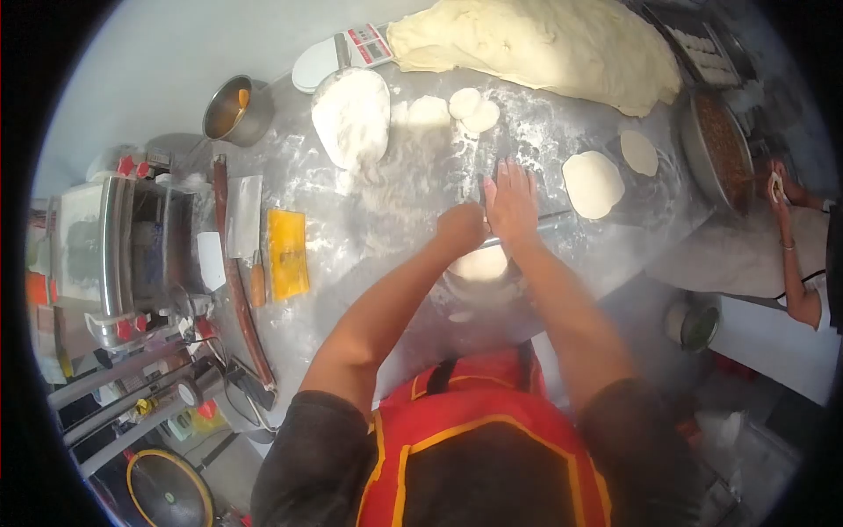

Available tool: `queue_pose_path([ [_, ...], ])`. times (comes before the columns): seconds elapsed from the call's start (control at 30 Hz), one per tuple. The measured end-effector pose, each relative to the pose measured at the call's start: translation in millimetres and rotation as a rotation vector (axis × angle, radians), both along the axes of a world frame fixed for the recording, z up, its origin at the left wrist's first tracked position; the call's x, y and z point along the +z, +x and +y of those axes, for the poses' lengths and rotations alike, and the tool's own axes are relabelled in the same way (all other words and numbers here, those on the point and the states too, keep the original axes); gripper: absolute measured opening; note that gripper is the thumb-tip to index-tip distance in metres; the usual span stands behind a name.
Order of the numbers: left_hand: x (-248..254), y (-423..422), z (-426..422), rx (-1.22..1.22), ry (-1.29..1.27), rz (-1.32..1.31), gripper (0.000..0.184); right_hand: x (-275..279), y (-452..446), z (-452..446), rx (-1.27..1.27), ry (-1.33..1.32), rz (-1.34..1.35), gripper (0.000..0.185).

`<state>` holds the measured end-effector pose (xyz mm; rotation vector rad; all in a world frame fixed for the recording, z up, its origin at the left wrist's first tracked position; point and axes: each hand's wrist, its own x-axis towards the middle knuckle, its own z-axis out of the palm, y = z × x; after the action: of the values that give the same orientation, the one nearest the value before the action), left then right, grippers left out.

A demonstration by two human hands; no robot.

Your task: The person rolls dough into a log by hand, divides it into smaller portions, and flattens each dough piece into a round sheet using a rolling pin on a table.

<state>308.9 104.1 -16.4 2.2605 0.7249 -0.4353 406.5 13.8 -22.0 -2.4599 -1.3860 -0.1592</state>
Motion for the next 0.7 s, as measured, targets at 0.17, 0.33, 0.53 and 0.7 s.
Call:
queue_pose_path([
  [0.17,-18,-41,10,0.035,0.069,-0.232,0.032,1,-39,-97,0.104,-0.429,0.282,0.053],
  [0.33,-39,-68,-3,-0.036,-0.094,-0.449,0.029,3,-46,-97,0.048,-0.161,0.186,0.053],
  [0.53,3,-3,4,-0.042,-0.051,-0.003,0.033,4,0,-1,0.053,0.102,0.039,0.05],
  [0.7,-17,-52,10,0.076,0.092,-0.209,0.03,6,-49,-120,0.126,-0.36,0.278,0.057],
])
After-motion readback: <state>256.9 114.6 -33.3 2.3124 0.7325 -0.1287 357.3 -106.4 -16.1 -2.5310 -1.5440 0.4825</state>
